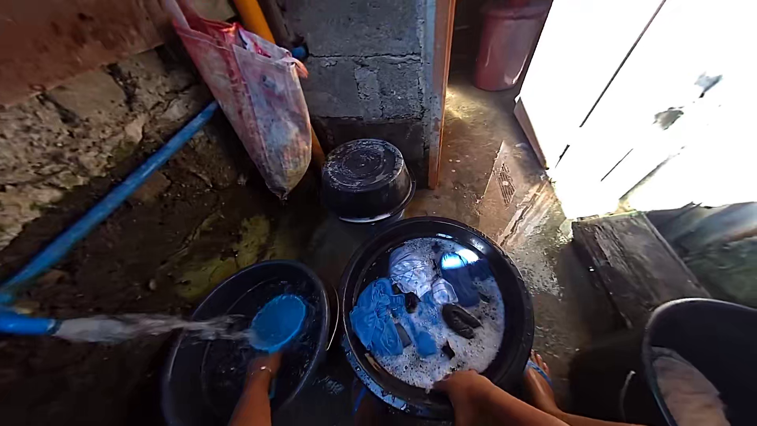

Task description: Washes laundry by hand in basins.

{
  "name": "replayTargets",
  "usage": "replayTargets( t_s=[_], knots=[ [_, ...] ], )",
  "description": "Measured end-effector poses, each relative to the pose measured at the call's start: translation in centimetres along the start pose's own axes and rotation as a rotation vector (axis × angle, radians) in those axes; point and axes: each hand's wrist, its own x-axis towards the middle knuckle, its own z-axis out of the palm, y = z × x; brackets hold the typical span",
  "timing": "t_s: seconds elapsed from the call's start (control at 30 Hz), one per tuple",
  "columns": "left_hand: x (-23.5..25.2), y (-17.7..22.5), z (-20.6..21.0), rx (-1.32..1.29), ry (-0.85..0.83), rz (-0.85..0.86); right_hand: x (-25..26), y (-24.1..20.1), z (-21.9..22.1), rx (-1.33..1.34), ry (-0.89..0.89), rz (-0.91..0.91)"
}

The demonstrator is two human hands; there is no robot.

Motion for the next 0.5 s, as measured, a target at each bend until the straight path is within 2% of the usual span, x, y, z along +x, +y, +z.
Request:
replayTargets(
  t_s=[0.03,0.1,0.2,0.27,0.37,0.43,0.5],
  knots=[
    [0.3,-0.4,0.4,-0.091,-0.099,0.031,0.0,-0.1,0.1,0.000,0.004,-0.002],
    [0.5,-0.5,1.1,-0.246,-0.185,0.014,0.1,0.0,0.2,0.007,0.009,-0.006],
    [-0.4,1.4,1.1,-0.404,-0.131,0.008,0.0,0.0,0.2,0.022,0.033,-0.007],
    [-1.6,1.7,0.3,-0.382,-0.098,0.007,-0.3,-0.1,0.2,0.028,0.038,-0.016],
    [-4.2,0.8,-1.7,-0.537,-0.033,0.026,-0.2,0.2,0.4,0.004,0.096,-0.066],
    [-6.9,-0.3,-3.7,-0.677,-0.063,0.042,-0.2,0.3,0.7,-0.029,0.128,-0.101],
    [-10.1,-0.4,-5.8,-0.707,-0.076,0.084,-0.2,0.3,0.8,-0.059,0.139,-0.129]
  ],
)
